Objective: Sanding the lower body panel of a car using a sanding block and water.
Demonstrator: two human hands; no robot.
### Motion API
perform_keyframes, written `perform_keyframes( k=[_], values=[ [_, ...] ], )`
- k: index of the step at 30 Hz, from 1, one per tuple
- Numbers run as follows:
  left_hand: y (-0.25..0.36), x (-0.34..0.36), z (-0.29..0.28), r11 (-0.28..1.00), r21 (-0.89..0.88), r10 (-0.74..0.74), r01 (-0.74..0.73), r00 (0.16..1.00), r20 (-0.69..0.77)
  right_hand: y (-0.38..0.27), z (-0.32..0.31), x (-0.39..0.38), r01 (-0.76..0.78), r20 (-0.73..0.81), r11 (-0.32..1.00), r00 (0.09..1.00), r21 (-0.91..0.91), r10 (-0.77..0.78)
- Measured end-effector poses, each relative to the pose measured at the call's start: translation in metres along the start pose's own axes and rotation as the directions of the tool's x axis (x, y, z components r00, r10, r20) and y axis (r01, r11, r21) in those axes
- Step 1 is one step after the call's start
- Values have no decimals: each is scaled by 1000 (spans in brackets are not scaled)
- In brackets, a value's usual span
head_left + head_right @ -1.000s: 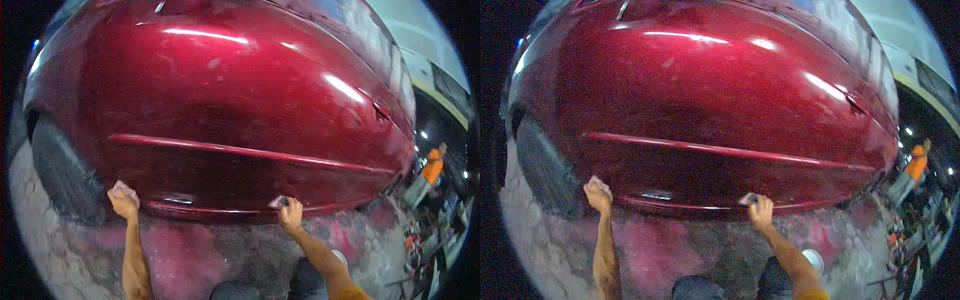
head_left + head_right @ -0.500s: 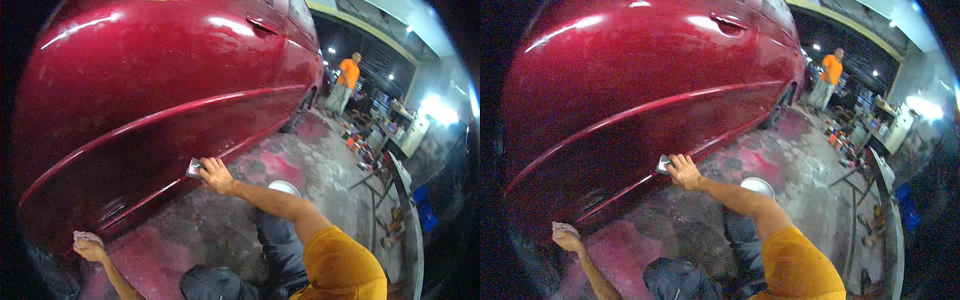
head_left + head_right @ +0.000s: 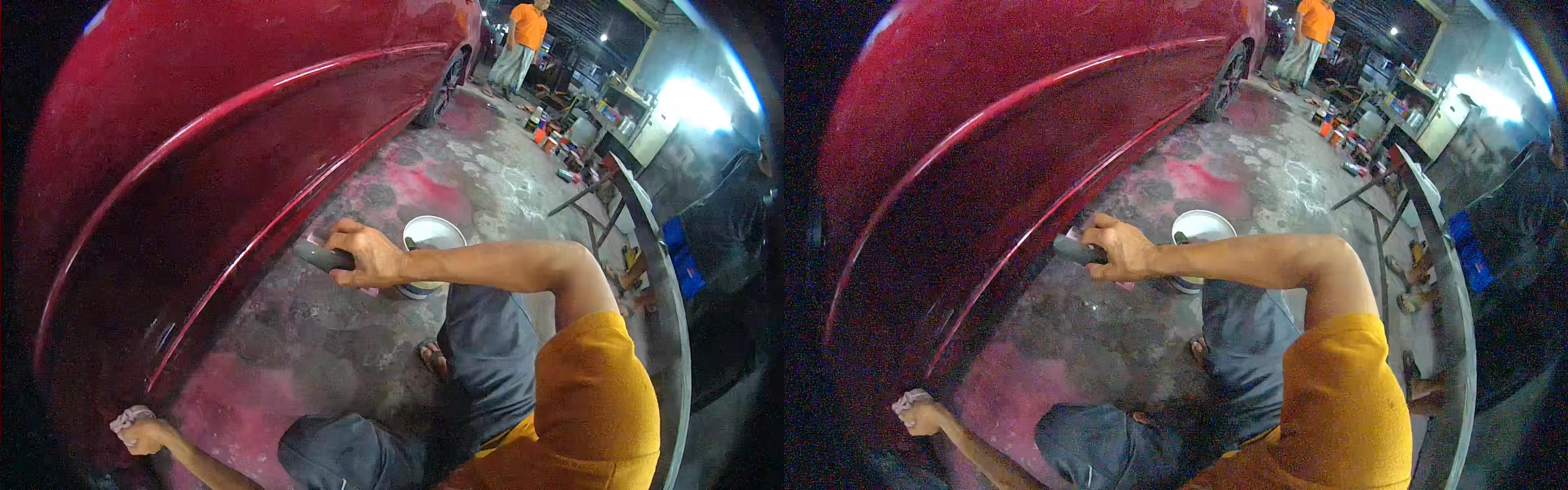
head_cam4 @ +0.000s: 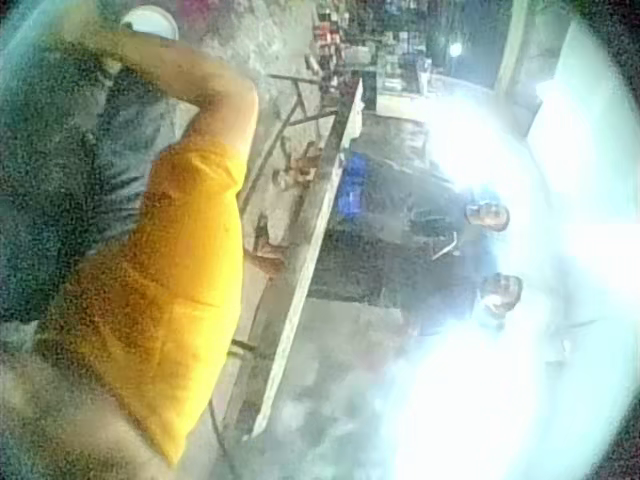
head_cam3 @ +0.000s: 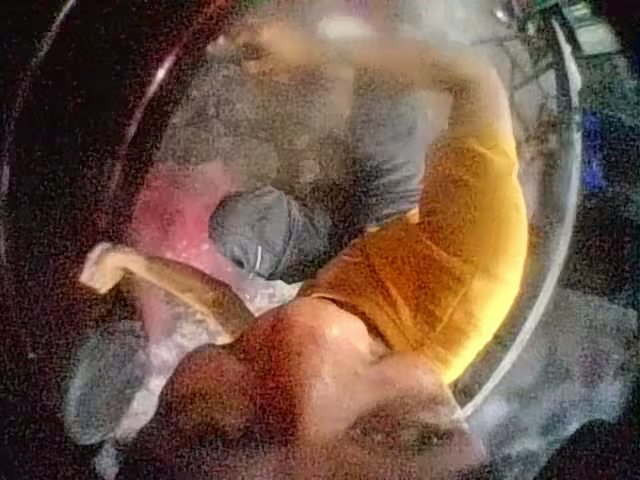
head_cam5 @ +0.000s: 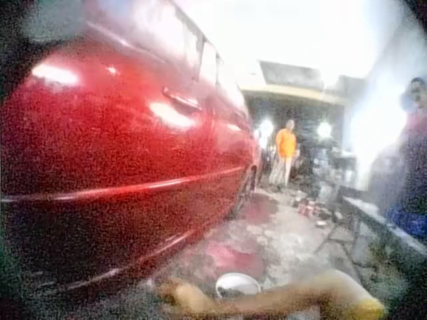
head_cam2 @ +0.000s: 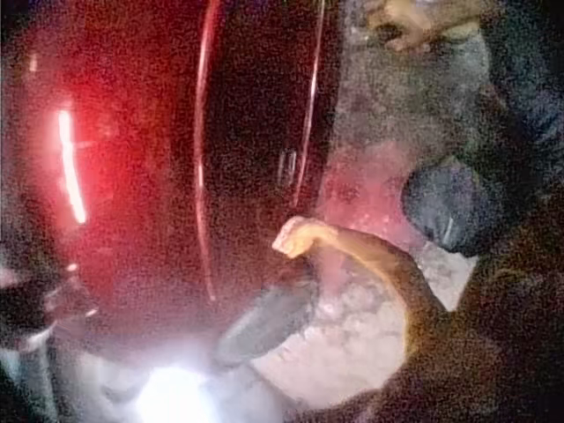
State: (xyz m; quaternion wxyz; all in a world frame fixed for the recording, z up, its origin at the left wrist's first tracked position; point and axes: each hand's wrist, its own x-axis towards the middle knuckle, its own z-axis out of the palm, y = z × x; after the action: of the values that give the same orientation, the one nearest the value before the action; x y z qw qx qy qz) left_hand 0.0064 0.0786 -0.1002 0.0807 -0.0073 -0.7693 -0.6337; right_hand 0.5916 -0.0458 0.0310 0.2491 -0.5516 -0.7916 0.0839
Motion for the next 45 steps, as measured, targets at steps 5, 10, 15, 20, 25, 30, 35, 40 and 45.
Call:
perform_keyframes(
  k=[5, 10, 15, 20, 25, 30, 35, 40, 45],
  values=[
    [28, -67, -33, 976, -213, 52, -45, 998, 24, -10, -7, -8, -92, -104, 988, 989, 123, 105],
    [-42, 10, -18, 901, -65, 422, -428, 902, -89, -36, 3, 3, -187, 19, 966, 982, 181, 186],
    [23, -43, -52, 959, -280, -23, 50, 995, 99, -20, 11, 11, -252, -90, 912, 951, 324, 295],
    [81, -63, -75, 873, -374, 378, -312, 919, 115, -17, 8, 26, -26, -200, 933, 974, 359, 104],
    [114, -68, -72, 797, -297, 556, -527, 831, 17, -28, -4, 40, -79, -129, 825, 975, 560, 182],
    [125, -91, -76, 828, -244, 532, -506, 845, 52, -12, -20, 43, -229, 28, 580, 942, 782, 334],
    [168, -164, -79, 254, -289, 948, -923, 297, -114, 33, -40, 57, -196, 171, -17, 807, 980, 565],
    [228, -239, -79, -268, -337, 963, -902, -237, -131, 84, -40, 39, -172, 367, -335, 604, 927, 707],
    [304, -359, -92, -544, -382, 820, -747, -569, -55, 113, -50, 17, -140, 425, -430, 588, 892, 688]
  ],
)
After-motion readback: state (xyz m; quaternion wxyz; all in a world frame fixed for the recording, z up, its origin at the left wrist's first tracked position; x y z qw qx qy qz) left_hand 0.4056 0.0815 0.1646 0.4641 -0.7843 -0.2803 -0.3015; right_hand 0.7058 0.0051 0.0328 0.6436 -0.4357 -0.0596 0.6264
